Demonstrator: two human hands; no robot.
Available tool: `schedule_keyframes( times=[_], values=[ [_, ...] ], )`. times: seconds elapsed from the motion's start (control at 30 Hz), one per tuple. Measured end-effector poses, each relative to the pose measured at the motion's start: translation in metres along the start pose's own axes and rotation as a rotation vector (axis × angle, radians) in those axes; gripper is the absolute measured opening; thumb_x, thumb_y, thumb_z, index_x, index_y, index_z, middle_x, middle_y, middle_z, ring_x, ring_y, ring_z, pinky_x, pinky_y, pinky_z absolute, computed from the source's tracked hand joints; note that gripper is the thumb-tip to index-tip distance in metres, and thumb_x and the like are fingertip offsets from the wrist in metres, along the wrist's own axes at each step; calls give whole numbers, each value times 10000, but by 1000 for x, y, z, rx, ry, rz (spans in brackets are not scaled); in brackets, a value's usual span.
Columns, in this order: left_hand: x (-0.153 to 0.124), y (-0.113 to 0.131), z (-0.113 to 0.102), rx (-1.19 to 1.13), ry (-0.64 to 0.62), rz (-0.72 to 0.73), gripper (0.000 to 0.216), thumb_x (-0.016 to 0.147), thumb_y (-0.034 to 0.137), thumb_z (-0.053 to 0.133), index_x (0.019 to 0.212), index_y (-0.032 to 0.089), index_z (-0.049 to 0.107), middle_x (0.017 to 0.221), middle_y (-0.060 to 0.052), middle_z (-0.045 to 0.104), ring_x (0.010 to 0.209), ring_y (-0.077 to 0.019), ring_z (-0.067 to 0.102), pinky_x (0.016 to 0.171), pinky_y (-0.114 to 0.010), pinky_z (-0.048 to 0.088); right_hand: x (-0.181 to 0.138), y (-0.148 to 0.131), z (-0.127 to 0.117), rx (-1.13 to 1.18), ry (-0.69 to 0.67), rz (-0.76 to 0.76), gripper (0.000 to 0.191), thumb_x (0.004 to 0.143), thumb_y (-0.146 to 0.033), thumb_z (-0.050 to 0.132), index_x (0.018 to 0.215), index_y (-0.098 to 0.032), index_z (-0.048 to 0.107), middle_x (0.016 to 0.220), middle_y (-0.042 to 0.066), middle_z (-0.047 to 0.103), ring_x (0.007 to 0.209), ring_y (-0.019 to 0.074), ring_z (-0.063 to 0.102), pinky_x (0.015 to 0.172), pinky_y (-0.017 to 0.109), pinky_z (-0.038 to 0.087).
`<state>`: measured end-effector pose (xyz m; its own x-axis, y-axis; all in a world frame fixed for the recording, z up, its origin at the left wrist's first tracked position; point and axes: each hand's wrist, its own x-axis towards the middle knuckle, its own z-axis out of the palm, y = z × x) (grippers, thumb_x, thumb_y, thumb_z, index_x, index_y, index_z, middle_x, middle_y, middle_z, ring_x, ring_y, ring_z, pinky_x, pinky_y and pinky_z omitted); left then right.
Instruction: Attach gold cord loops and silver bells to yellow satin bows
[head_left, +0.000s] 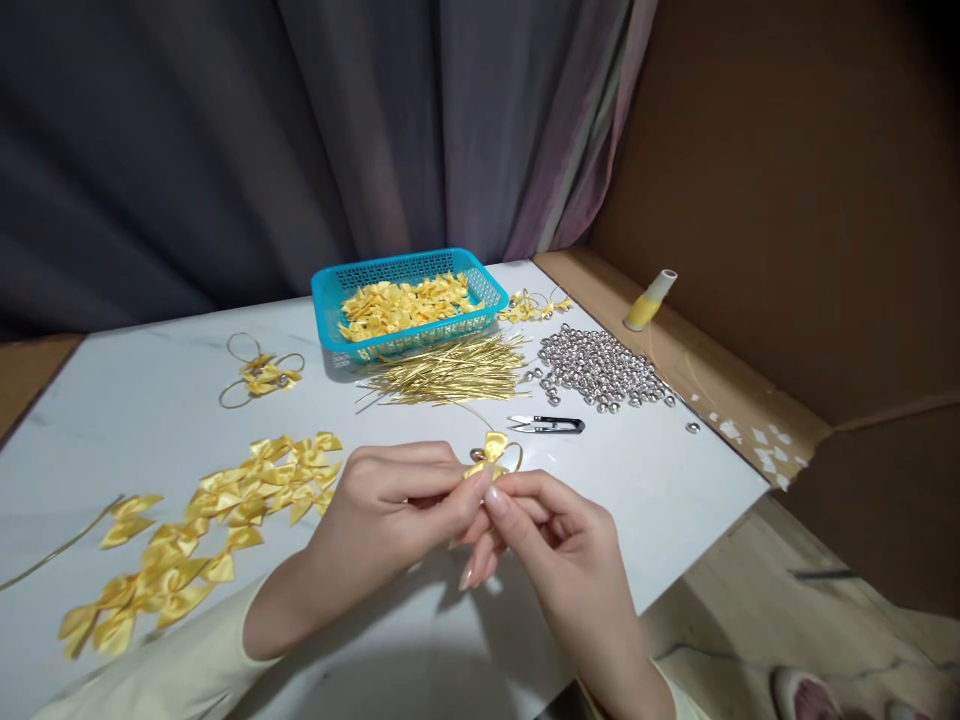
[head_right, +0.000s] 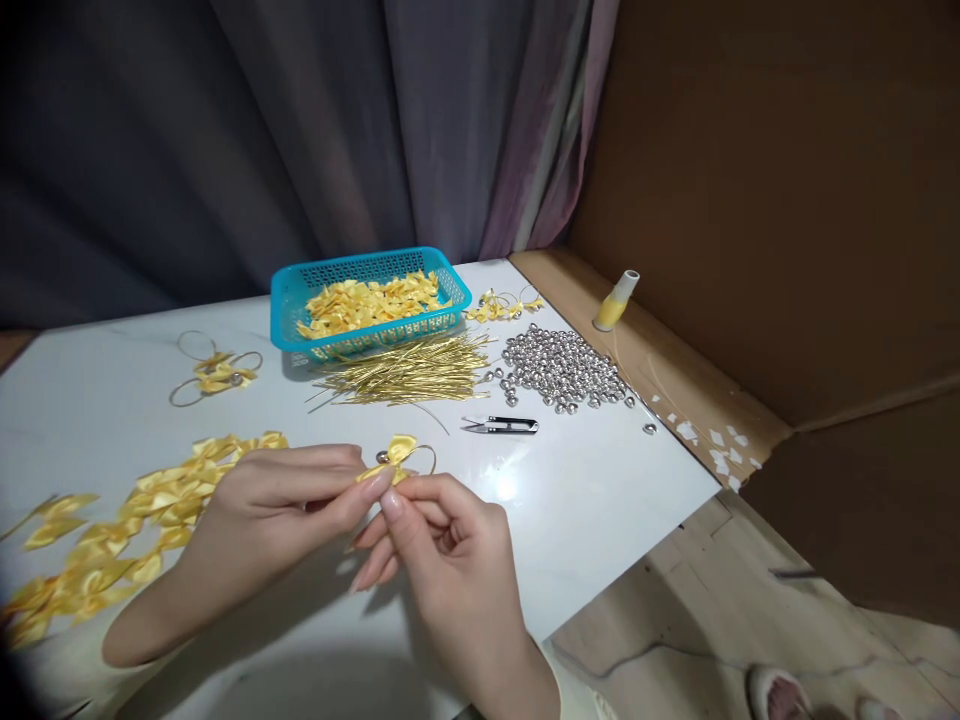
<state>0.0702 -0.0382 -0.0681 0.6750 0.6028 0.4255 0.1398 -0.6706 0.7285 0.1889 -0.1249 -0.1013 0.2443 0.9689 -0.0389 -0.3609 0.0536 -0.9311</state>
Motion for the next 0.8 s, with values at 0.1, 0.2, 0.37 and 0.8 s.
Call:
schedule_keyframes(
  times=[0.1,0.2,0.37,0.8],
  values=[
    [0,0,0,13,-1,-13,389,860,99,556,477,167,550,444,52,521,414,-56,454,406,-150,375,-1,1,-1,-14,-10,-7,190,863,-354,605,835,-168,634,618,18,693,501,139,650,499,258,532],
    [-1,1,-1,37,-2,-26,372,846,79,574,483,163,558,468,57,533,428,-46,474,434,-139,392,-2,3,-1,-23,1,-17,171,846,-345,633,870,-176,646,650,18,710,515,145,664,529,265,550],
    [0,3,0,-30,-59,28,366,862,40,551,522,168,596,487,55,586,482,-51,507,502,-127,428,-4,3,0,16,42,-10,130,852,-307,638,834,-179,631,615,8,701,540,138,668,556,252,535],
    [-1,0,2,-54,-64,55,344,860,24,532,551,166,580,522,56,576,489,-56,488,510,-144,418,-6,6,0,26,81,-100,71,884,-241,608,839,-186,609,629,-2,711,583,115,683,589,210,527]
  ],
)
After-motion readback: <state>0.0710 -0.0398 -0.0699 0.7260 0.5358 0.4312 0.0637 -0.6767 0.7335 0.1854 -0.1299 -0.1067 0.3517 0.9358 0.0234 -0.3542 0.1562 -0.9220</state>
